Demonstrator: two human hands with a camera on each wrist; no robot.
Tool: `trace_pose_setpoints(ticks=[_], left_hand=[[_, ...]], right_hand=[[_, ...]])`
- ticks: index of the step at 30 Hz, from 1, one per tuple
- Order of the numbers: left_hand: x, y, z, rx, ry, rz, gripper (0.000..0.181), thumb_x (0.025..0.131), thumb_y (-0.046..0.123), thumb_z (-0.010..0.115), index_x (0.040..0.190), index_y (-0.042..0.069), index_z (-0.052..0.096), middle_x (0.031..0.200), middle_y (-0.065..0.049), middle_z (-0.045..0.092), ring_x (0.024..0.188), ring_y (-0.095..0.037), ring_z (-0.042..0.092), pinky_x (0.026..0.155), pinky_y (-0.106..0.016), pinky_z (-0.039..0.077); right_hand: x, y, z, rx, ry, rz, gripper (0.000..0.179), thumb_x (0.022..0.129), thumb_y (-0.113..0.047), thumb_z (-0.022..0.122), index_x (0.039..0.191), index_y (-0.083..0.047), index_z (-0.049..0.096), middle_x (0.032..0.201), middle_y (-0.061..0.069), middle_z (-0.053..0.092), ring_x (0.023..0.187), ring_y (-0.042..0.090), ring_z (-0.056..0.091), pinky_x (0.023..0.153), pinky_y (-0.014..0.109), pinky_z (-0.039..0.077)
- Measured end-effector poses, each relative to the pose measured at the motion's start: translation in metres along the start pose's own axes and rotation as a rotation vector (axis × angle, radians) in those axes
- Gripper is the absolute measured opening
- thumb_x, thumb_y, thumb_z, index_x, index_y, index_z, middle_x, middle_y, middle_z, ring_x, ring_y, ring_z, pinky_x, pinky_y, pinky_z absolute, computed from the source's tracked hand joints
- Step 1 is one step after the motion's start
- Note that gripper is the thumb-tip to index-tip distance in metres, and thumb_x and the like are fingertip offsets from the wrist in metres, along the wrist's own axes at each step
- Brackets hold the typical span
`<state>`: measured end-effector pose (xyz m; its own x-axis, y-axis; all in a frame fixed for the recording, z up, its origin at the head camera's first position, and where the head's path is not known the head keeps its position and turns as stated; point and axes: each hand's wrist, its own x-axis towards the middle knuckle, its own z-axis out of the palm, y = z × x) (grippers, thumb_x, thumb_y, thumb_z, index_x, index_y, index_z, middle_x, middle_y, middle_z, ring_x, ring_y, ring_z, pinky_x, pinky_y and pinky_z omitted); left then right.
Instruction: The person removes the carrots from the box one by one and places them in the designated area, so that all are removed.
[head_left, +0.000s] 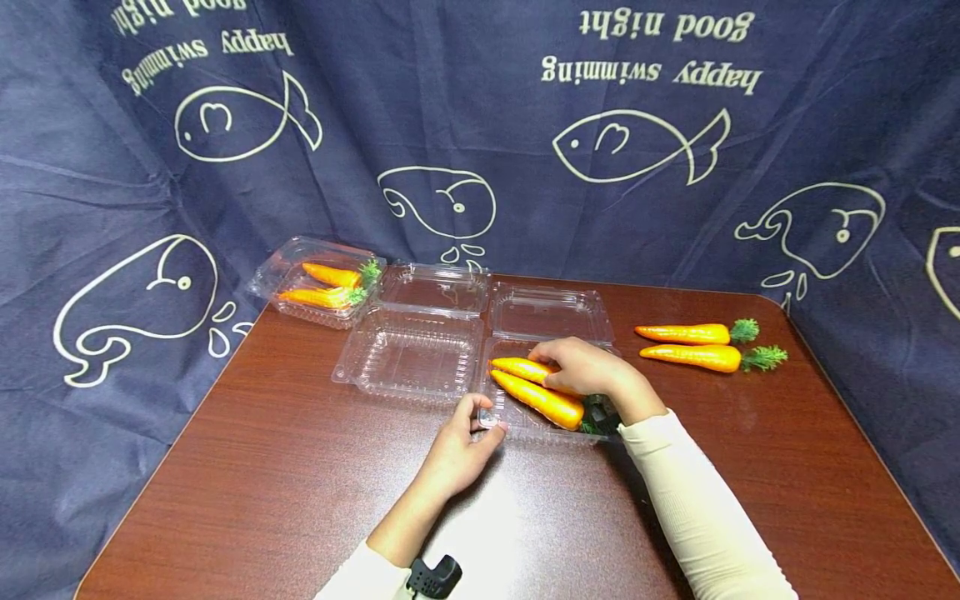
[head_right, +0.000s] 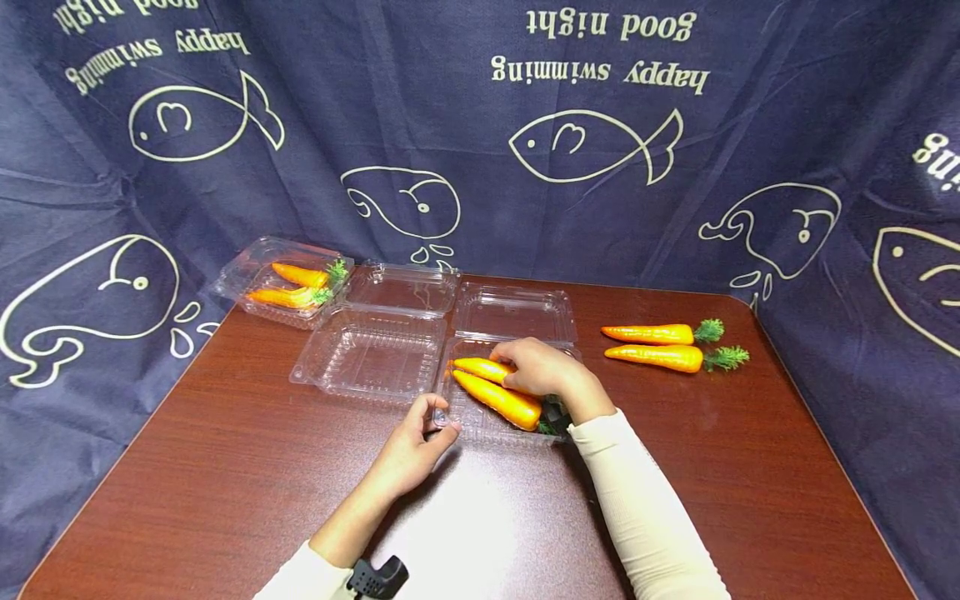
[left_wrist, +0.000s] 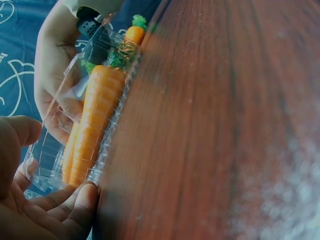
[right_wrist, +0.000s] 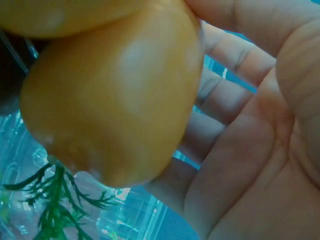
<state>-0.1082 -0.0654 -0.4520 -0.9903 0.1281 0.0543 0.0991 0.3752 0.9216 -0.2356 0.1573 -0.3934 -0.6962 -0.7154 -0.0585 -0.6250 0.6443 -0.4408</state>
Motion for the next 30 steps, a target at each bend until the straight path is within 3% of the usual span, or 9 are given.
trace_pose_setpoints(ticks=[10, 30], left_hand=[[0.001, 0.000, 0.000, 0.001, 0.002, 0.001, 0.034, 0.092, 0.027, 0.069, 0.116, 0.010, 0.052, 0.093, -0.005, 0.066, 0.090, -0.019, 0.062, 0.074, -0.037, 0.048], [0.000, 0.001, 0.000, -0.003, -0.002, -0.020, 0.035, 0.093, 0.028, 0.068, 0.118, 0.010, 0.052, 0.096, -0.005, 0.067, 0.093, -0.019, 0.063, 0.076, -0.036, 0.048]], right_hand=[[-0.003, -0.005, -0.005, 0.003, 0.023, 0.015, 0.029, 0.084, -0.002, 0.069, 0.113, -0.007, 0.068, 0.093, -0.003, 0.065, 0.082, 0.015, 0.056, 0.078, 0.035, 0.047], [-0.011, -0.022, -0.019, -0.034, 0.083, -0.030, 0.032, 0.085, -0.002, 0.069, 0.116, -0.008, 0.067, 0.103, -0.001, 0.065, 0.088, 0.017, 0.056, 0.082, 0.037, 0.046]])
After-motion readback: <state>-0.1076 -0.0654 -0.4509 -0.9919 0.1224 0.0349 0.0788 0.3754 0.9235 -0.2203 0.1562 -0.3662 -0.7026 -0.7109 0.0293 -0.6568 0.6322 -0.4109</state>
